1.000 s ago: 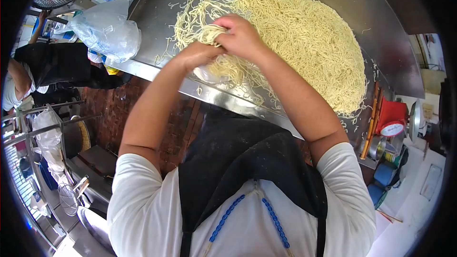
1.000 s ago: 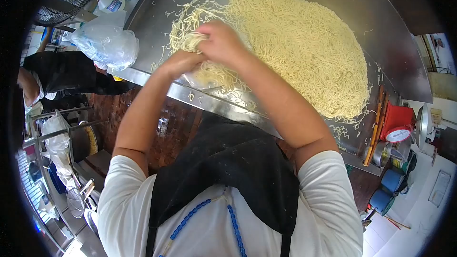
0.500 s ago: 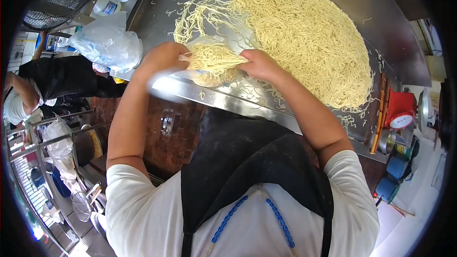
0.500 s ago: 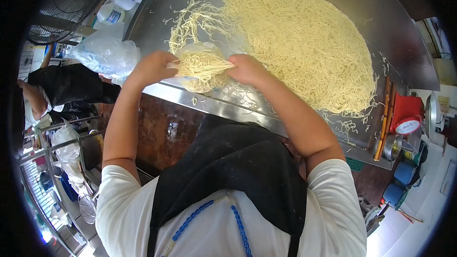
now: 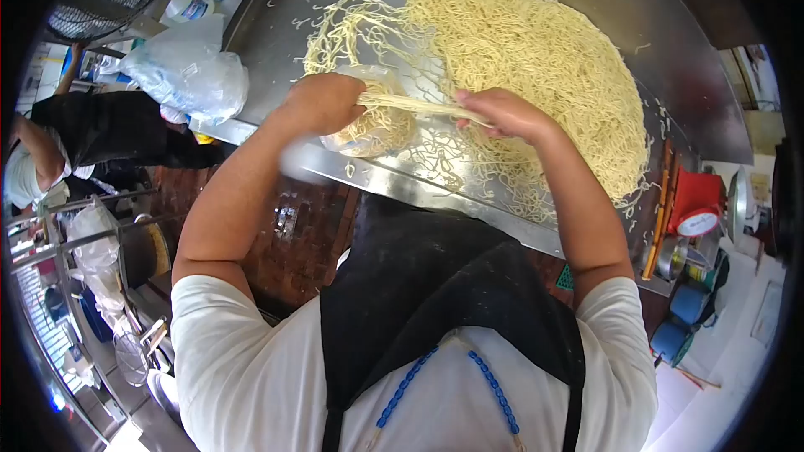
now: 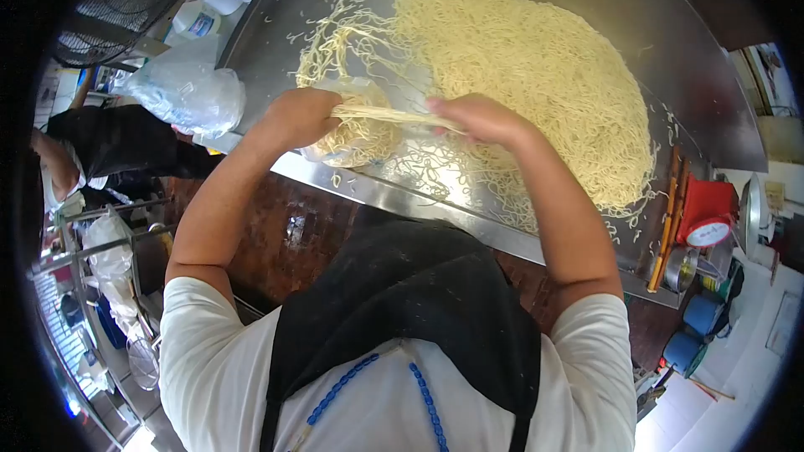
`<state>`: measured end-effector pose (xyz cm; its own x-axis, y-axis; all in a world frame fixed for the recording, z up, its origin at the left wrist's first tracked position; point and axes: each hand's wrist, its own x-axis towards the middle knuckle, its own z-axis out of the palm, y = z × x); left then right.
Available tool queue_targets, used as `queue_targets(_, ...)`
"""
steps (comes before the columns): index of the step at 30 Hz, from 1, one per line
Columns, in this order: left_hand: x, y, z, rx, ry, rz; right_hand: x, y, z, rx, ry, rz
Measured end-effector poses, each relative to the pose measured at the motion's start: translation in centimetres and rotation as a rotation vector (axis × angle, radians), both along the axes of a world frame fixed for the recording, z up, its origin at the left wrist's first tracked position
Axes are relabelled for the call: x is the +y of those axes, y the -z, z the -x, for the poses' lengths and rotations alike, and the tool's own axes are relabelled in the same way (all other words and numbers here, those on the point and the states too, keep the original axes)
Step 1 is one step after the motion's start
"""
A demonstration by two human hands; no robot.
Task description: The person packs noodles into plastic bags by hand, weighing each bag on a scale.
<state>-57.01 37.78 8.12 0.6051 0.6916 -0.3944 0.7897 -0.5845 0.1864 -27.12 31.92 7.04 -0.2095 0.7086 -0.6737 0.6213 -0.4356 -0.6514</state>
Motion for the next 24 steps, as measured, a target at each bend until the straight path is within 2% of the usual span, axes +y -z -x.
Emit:
queue_targets(2, -0.2, -0.5, 0.2, 0.063, -0.006, -0.018, -0.6, 2.5, -1.7, -0.074, 0.218, -0.256)
queue_targets(6, -0.6, -1.6, -1.2, 0.202, -0.032, 0.038, 0.0, 2.6, -3.9, -0.191, 0.289, -0.389)
queue_targets(8, -0.3, -1.7, -1.3, 0.239, -0.064, 0.049, 0.8, 3.4, -5.9, -0.352, 0.299, -0.492)
queue_targets(11, 0.3, -0.9, 0.3, 0.283, -0.068, 0.036, 1.2, 5.0, -10.3, -0.478, 0.338, -0.510)
queue_targets(15, 1.2, -0.9, 3.3, 0.291, -0.168, 0.009, 0.9, 5.4, -13.3, -0.628, 0.287, -0.566)
queue_targets(17, 0.7, -3.2, 3.4, 0.270, -0.129, 0.059, 0.6, 6.7, -13.1, -1.106, -0.078, -1.096)
queue_targets(18, 0.4, -2.9, 3.9, 0.268, -0.128, 0.060, 1.5, 1.6, -8.8, -0.983, -0.086, -0.648)
queue_targets(20, 0.1, -1.8, 5.5, -0.008, -0.123, -0.071, 2.4, -0.9, -3.8, -0.762, -0.047, -0.594)
queue_targets(24, -0.2, -1.5, 6.4, -0.178, -0.205, -0.031, 1.0, 2.9, 5.6, -0.263, -0.102, -0.692)
